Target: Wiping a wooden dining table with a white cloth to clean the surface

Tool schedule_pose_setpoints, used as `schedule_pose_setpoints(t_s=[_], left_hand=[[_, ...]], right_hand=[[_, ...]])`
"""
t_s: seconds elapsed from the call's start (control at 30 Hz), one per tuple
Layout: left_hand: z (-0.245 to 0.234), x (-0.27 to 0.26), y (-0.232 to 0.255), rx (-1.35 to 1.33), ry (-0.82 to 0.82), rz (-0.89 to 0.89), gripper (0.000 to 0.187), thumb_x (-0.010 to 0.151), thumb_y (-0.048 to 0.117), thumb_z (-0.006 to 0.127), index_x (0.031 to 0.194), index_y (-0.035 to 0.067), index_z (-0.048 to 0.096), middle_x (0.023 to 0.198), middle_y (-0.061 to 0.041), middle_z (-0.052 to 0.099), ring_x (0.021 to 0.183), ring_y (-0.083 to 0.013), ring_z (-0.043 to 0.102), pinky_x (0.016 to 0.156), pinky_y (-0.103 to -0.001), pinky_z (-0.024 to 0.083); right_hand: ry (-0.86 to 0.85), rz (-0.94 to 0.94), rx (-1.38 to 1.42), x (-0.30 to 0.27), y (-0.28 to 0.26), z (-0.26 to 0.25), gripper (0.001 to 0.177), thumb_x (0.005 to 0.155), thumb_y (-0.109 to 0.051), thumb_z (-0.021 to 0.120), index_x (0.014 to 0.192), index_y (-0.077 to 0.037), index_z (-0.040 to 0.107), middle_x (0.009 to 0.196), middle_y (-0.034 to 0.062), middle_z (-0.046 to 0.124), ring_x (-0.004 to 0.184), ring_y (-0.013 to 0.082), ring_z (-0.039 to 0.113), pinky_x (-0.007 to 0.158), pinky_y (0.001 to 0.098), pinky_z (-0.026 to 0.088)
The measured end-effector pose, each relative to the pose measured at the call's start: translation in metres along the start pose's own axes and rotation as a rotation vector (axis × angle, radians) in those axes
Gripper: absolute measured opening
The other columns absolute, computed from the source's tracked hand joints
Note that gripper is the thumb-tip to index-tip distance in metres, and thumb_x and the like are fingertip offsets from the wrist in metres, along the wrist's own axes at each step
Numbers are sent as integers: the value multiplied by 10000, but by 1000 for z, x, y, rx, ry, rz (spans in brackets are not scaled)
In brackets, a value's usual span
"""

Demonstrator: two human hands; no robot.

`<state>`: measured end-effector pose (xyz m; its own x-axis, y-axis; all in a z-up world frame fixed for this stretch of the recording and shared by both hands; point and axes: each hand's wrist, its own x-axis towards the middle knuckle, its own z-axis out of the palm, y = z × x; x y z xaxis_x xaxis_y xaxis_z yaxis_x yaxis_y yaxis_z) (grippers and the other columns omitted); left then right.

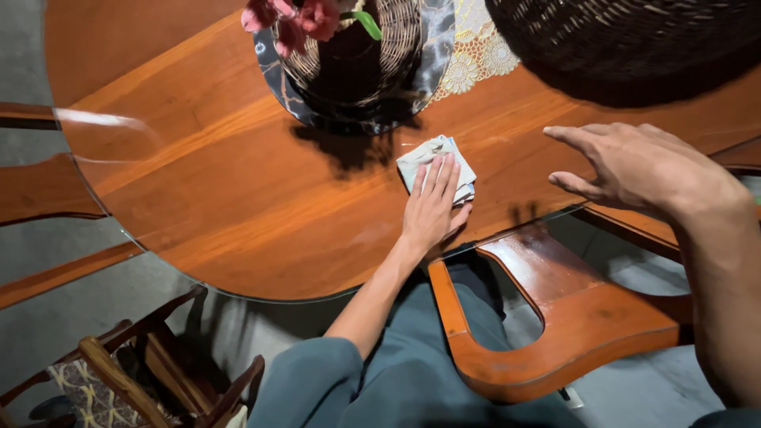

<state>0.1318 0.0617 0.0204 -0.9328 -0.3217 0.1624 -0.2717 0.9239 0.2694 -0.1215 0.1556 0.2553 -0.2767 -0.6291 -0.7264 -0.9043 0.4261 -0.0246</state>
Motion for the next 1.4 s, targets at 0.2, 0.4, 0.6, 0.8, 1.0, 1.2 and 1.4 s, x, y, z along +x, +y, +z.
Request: schedule_pose_setpoints(t_s=[0.2, 0.4, 0.6, 0.8, 1.0, 1.2, 1.4], left_hand=[[22, 43, -15, 65, -12, 14, 813, 1042, 567, 552, 1590, -3, 362, 1674, -168, 321, 1576, -302, 278, 1308, -453, 175], [36, 68, -27, 24, -44, -65, 1046, 974, 617, 735, 1612, -41, 231, 1708, -196, 203, 1613, -317, 212, 1341, -424, 196], [41, 21, -39, -94, 15, 151, 661, 1037, 341, 671, 1532, -37, 449, 1644, -191, 350, 1551, -340, 323, 1304, -493, 230], [-13, -64, -21, -166, -108, 192, 727, 966, 343, 665, 1560, 3, 422, 1640, -145, 399, 1543, -323, 350, 1295, -481, 232], [-20, -52, -2, 53, -183, -42, 1019, 838, 577, 761, 1645, 168, 291, 1701, -222, 201, 1587, -416, 182, 1294, -541, 160], [10, -16, -12, 23, -75, -76, 986, 819, 368, 804, 1628, 98, 310, 1696, -251, 207, 1587, -451, 189, 1288, -592, 180], [42, 59, -41, 42, -28, -36, 1016, 778, 377, 865, 1619, 152, 340, 1702, -211, 223, 1593, -417, 217, 1282, -577, 262]], right_hand=[[-21, 6, -14, 2, -1, 0, 823, 899, -629, 522, 1620, -303, 294, 1521, 35, 532, 1290, 329, 615, 1031, 520, 509], [-42, 10, -13, 5, 1, 5, 817, 899, -632, 515, 1612, -291, 308, 1566, 22, 488, 1346, 319, 574, 1049, 524, 497], [-27, -19, -33, 5, -3, 5, 801, 911, -605, 524, 1613, -275, 323, 1509, 33, 551, 1314, 329, 600, 992, 516, 529], [-40, -6, -15, 1, -5, 0, 804, 910, -610, 522, 1616, -302, 294, 1548, 14, 506, 1345, 309, 576, 1035, 523, 512], [-37, 5, -2, -1, -2, 0, 805, 917, -621, 508, 1621, -304, 278, 1551, 11, 495, 1338, 298, 575, 1046, 502, 502], [11, -16, 14, 3, 5, 4, 806, 908, -626, 519, 1610, -290, 309, 1493, 36, 556, 1298, 309, 610, 1024, 491, 516], [-19, 18, 18, 2, 5, 2, 808, 915, -626, 513, 1619, -300, 287, 1508, 24, 540, 1308, 306, 600, 1043, 491, 505]])
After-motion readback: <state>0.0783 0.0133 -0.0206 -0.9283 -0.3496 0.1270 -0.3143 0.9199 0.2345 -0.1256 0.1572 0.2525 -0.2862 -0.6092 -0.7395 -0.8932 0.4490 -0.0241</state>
